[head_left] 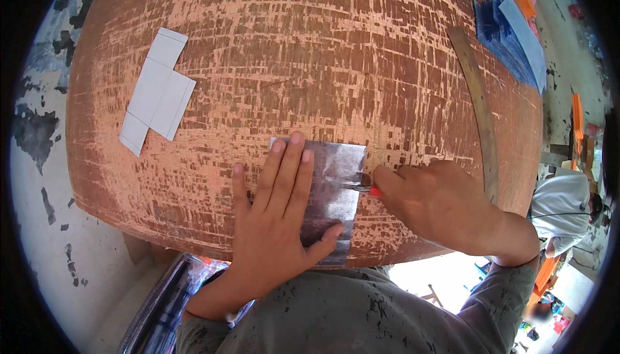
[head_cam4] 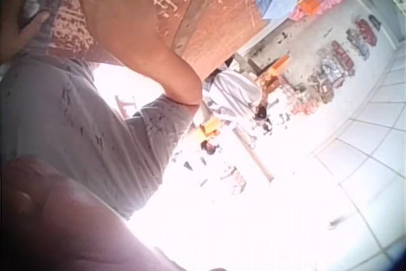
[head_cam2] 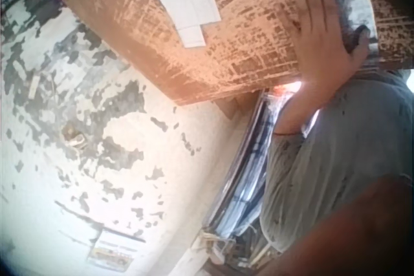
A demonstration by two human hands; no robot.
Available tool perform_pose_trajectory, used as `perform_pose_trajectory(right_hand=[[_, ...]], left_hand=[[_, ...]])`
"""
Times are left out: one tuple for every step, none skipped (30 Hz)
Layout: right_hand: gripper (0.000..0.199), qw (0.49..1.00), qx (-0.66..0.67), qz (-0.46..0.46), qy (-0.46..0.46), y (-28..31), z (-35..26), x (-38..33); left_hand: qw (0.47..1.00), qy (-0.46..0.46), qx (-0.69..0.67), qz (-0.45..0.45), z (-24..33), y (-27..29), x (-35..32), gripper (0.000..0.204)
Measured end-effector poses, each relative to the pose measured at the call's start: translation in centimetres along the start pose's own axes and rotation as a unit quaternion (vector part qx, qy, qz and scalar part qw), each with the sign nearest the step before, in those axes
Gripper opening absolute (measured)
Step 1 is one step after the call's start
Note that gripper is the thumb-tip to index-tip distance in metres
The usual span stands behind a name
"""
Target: The person uses a utility knife and a wooden ruler to cut rectangular sheets from a larger piece of metallic film on a workshop table.
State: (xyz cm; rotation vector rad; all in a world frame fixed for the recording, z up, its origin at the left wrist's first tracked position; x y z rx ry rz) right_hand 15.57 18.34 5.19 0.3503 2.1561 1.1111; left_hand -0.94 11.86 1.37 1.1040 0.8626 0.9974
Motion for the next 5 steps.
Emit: perform_pose_trajectory(right_hand=[[0.018,1.0,0.001,-0.002,-0.001,-0.01,0.15,-0.14],[0.019,1.0,0.006,-0.006,-0.004,-0.05,0.32,-0.32],[0.019,1.0,0.011,-0.011,-0.008,-0.09,0.43,-0.46],[0.02,1.0,0.01,-0.016,-0.012,-0.1,0.52,-0.56],[0.021,1.0,0.009,-0.021,-0.014,-0.04,0.57,-0.62]], left_hand=[[1.0,0.0,-0.001,-0.001,-0.01,-0.02,-0.05,0.103],[1.0,-0.001,-0.002,0.001,-0.05,-0.02,-0.05,0.103],[1.0,-0.002,-0.002,0.002,-0.04,-0.03,-0.04,0.103],[1.0,-0.002,-0.001,0.003,-0.03,-0.09,-0.02,0.104],[1.0,0.0,0.0,0.003,0.01,-0.07,-0.03,0.104]])
Point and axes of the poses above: each hand's wrist, its own x-axis towards the middle knuckle, its own y-axis out of the back of the hand, z = x × y, the point moved 8 cm from there along x, towards the middle knuckle, and after that the axes turned 9 degrees about x, right-handed, at the moved point
